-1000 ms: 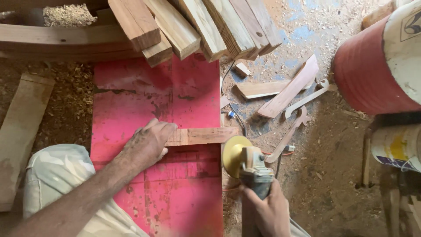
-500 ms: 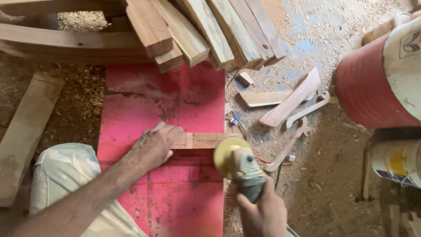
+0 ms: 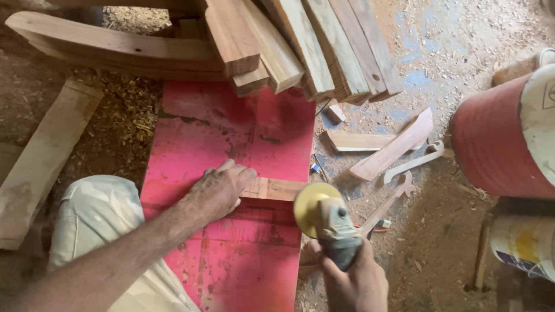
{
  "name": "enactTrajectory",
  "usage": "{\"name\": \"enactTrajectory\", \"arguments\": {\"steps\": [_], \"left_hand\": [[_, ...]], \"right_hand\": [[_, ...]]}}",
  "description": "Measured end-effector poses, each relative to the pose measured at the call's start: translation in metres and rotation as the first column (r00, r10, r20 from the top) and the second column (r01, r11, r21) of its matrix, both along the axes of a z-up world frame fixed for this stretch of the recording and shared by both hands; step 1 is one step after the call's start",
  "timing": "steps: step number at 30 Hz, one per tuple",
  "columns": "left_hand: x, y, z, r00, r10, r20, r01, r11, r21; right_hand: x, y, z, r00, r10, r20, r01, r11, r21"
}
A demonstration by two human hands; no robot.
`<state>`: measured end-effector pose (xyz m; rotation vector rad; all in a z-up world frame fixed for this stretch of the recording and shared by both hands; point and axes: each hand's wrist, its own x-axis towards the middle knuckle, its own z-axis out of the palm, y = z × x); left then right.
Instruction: Sanding and shaping wooden furniture components using a hand-held angle grinder with a sanding disc.
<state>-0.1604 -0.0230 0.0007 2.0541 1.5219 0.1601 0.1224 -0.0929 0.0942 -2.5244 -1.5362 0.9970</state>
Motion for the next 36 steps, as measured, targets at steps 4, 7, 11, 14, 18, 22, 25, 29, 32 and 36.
{"name": "enactTrajectory", "arguments": {"steps": [4, 7, 11, 14, 18, 22, 25, 29, 32, 36], "left_hand": [[-0.002, 0.000, -0.014, 1.000, -0.022, 0.008, 0.021, 0.998, 0.057], [-0.010, 0.002, -0.020, 0.993, -0.018, 0.117, 0.004, 0.992, 0.122], [-0.022, 0.000, -0.020, 0.968, 0.096, 0.231, -0.112, 0.992, 0.056], [-0.025, -0.004, -0.020, 0.955, 0.072, 0.286, -0.107, 0.988, 0.108], [-0.027, -0.006, -0.020, 0.957, 0.077, 0.278, -0.106, 0.990, 0.091], [-0.026, -0.003, -0.021, 0.963, 0.069, 0.260, -0.092, 0.993, 0.075], [-0.026, -0.003, -0.021, 0.962, 0.081, 0.260, -0.101, 0.993, 0.064], [-0.028, -0.005, -0.021, 0.952, 0.100, 0.291, -0.120, 0.991, 0.053], [-0.029, -0.003, -0.018, 0.967, 0.057, 0.250, -0.075, 0.995, 0.063], [-0.029, -0.004, -0.026, 0.951, 0.074, 0.300, -0.108, 0.989, 0.100]], "right_hand": [[0.045, -0.010, -0.025, 0.984, 0.099, 0.149, -0.124, 0.978, 0.166], [0.048, -0.013, -0.031, 0.984, -0.177, 0.012, 0.175, 0.977, 0.126], [0.001, -0.008, -0.003, 0.983, -0.182, 0.030, 0.173, 0.965, 0.196], [-0.028, 0.005, 0.012, 0.988, -0.099, 0.118, 0.084, 0.988, 0.127], [-0.042, 0.009, 0.007, 0.987, -0.037, 0.157, 0.024, 0.996, 0.086], [-0.046, 0.012, 0.010, 0.991, -0.002, 0.131, -0.006, 0.998, 0.064], [-0.039, 0.010, 0.008, 0.992, -0.039, 0.120, 0.026, 0.994, 0.109], [-0.029, 0.006, 0.004, 0.991, -0.094, 0.100, 0.076, 0.983, 0.165], [-0.043, 0.013, 0.016, 0.976, -0.035, 0.213, 0.017, 0.996, 0.088], [-0.064, 0.026, 0.021, 0.984, 0.005, 0.179, -0.023, 0.995, 0.097]]}}
